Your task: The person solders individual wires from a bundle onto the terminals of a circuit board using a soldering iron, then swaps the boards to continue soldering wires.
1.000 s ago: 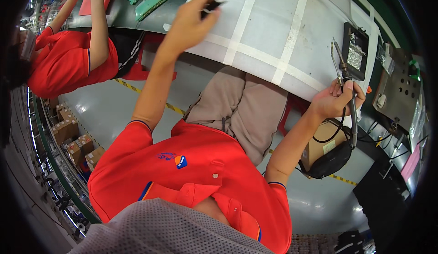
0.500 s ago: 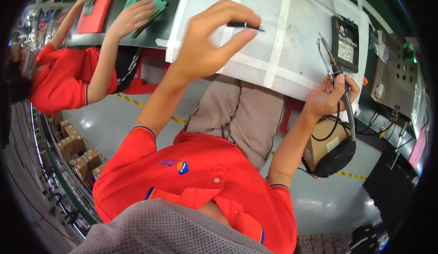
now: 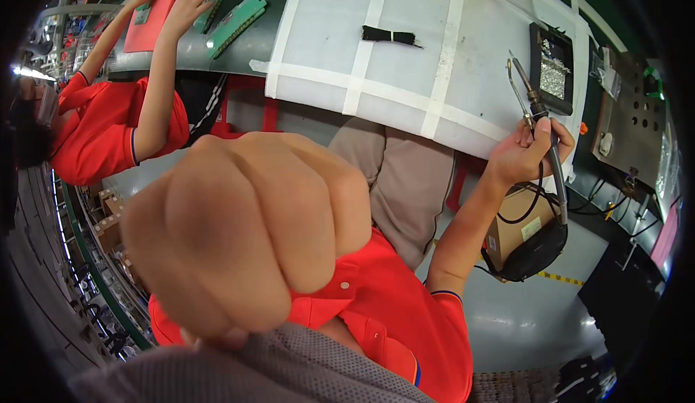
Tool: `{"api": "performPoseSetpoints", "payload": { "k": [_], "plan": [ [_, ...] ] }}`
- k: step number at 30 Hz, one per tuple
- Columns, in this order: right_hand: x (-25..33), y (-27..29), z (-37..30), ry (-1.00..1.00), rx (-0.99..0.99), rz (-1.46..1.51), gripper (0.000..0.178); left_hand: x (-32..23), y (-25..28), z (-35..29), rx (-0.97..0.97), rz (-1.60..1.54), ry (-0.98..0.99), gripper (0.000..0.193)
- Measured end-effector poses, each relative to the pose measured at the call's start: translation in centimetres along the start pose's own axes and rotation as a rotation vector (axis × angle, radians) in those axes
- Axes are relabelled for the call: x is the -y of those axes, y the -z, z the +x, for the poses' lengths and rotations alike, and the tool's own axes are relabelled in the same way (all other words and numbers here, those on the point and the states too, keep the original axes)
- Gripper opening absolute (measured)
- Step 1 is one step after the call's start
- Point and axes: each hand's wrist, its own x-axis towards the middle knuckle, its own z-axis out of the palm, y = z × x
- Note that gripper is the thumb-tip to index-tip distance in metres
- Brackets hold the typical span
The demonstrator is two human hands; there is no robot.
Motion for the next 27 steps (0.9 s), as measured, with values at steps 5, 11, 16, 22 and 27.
{"api": "performPoseSetpoints", "payload": {
  "k": [5,11,16,22,27],
  "plan": [
    [-0.1,1.1,0.0,-0.005,-0.019,0.019,0.011,1.7,0.7,-2.4,0.253,-0.138,0.058,0.015],
    [-0.2,2.1,-0.6,-0.016,-0.008,-0.044,0.011,2.3,0.0,-3.4,0.712,-0.22,0.188,0.012],
    [-1.1,1.2,-0.4,-0.029,0.01,0.069,0.015,1.4,0.1,0.0,0.522,0.29,-0.01,0.024],
    [-0.6,1.0,0.0,-0.087,-0.03,0.017,0.013,1.0,-1.1,-1.3,0.359,0.695,-0.119,0.011],
    [-0.8,0.3,-0.6,-0.034,0.003,0.095,0.013,1.6,-2.2,-1.6,0.364,0.487,-0.056,0.014]
  ]
}}
